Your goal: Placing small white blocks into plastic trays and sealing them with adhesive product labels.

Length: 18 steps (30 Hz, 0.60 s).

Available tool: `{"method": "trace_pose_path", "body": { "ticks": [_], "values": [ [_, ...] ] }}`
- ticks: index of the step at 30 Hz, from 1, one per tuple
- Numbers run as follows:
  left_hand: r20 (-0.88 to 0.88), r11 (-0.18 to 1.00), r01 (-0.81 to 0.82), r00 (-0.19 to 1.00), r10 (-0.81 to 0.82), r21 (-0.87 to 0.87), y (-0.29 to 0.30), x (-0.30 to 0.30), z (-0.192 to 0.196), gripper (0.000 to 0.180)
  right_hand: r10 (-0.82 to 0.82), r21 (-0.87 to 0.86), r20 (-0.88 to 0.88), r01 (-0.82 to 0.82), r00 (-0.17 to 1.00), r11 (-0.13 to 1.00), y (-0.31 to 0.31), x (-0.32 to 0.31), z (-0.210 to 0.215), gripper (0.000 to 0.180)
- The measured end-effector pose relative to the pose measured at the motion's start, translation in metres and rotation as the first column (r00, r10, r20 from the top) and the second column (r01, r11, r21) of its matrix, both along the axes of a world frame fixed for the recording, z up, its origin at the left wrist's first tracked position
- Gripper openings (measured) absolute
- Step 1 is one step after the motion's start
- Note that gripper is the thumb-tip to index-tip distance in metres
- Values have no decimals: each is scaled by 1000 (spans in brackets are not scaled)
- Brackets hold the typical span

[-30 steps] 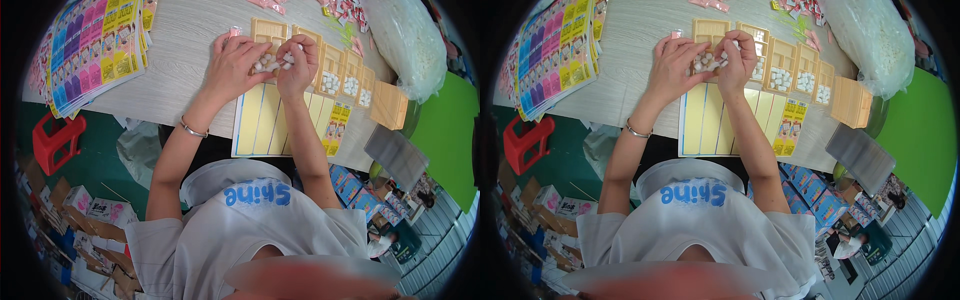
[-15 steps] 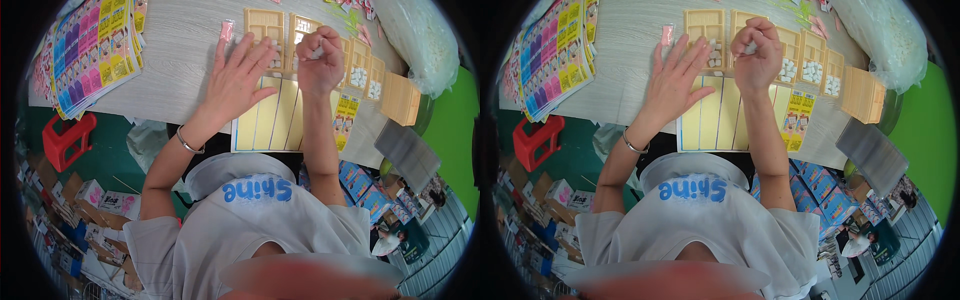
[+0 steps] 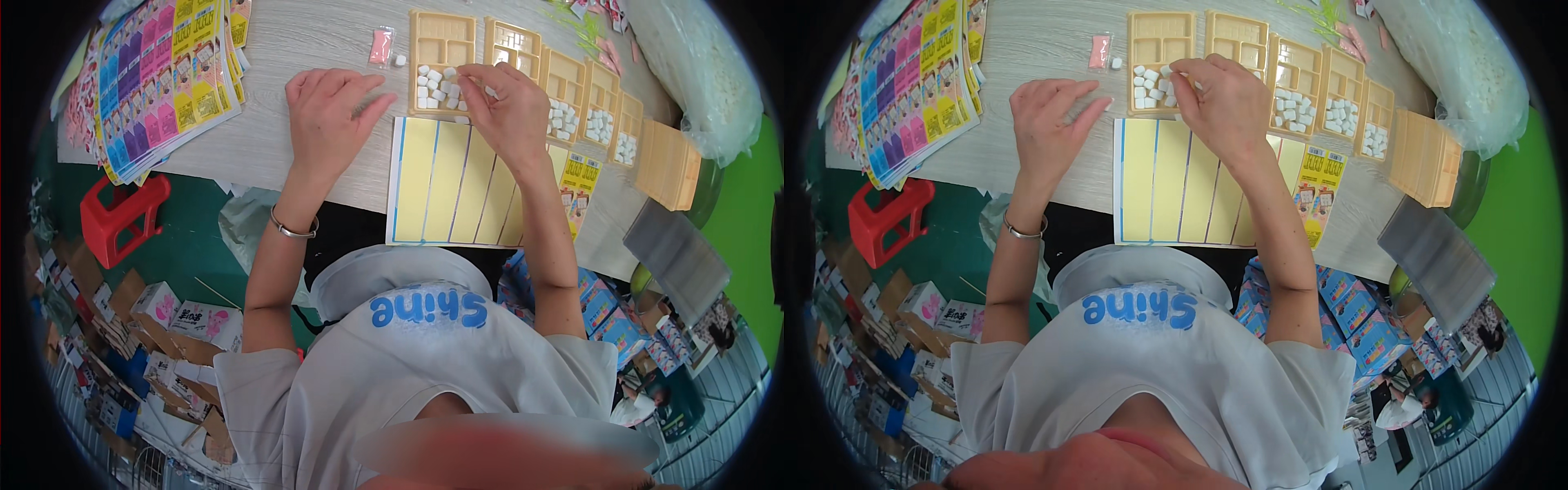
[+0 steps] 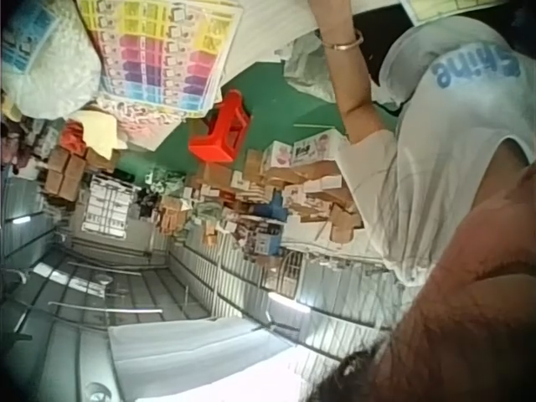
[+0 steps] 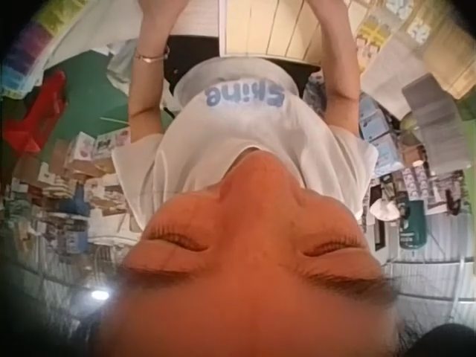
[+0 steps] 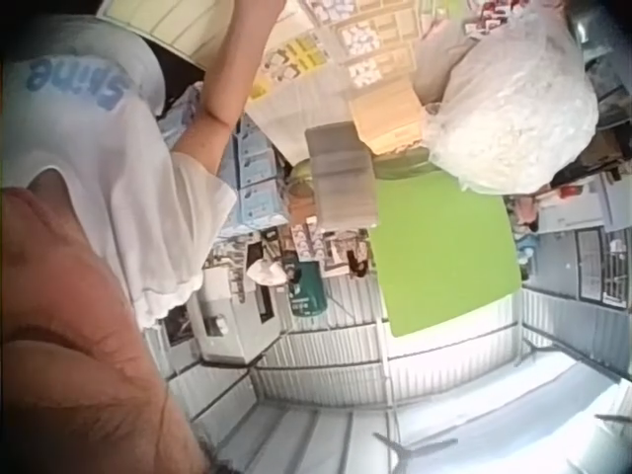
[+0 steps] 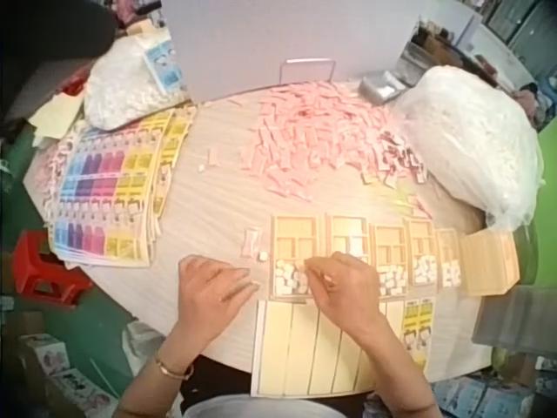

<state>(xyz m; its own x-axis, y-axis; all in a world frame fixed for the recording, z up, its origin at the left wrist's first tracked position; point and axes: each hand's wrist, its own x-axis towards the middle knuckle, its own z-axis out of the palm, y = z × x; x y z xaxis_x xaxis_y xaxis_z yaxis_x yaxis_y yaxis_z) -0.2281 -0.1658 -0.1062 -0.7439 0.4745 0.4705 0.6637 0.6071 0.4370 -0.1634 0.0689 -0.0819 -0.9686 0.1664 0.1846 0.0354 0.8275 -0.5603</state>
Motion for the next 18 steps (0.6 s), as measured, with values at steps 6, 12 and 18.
{"method": "trace_pose_path", "body": {
  "ticks": [6, 12, 18],
  "values": [
    [118, 997, 68, 991, -64, -32, 6, 9, -8, 19, -56, -60, -72, 51, 996, 997, 1, 4, 2, 13],
    [133, 978, 46, 988, -74, 202, 27, 13, 0, 19, 48, -402, 324, 92, 945, 911, 13, 28, 14, 24],
    [17, 978, 163, 986, -166, 129, 52, 18, -5, 17, 112, -5, 77, -112, 991, 994, -7, -1, 0, 31]
  ]
}}
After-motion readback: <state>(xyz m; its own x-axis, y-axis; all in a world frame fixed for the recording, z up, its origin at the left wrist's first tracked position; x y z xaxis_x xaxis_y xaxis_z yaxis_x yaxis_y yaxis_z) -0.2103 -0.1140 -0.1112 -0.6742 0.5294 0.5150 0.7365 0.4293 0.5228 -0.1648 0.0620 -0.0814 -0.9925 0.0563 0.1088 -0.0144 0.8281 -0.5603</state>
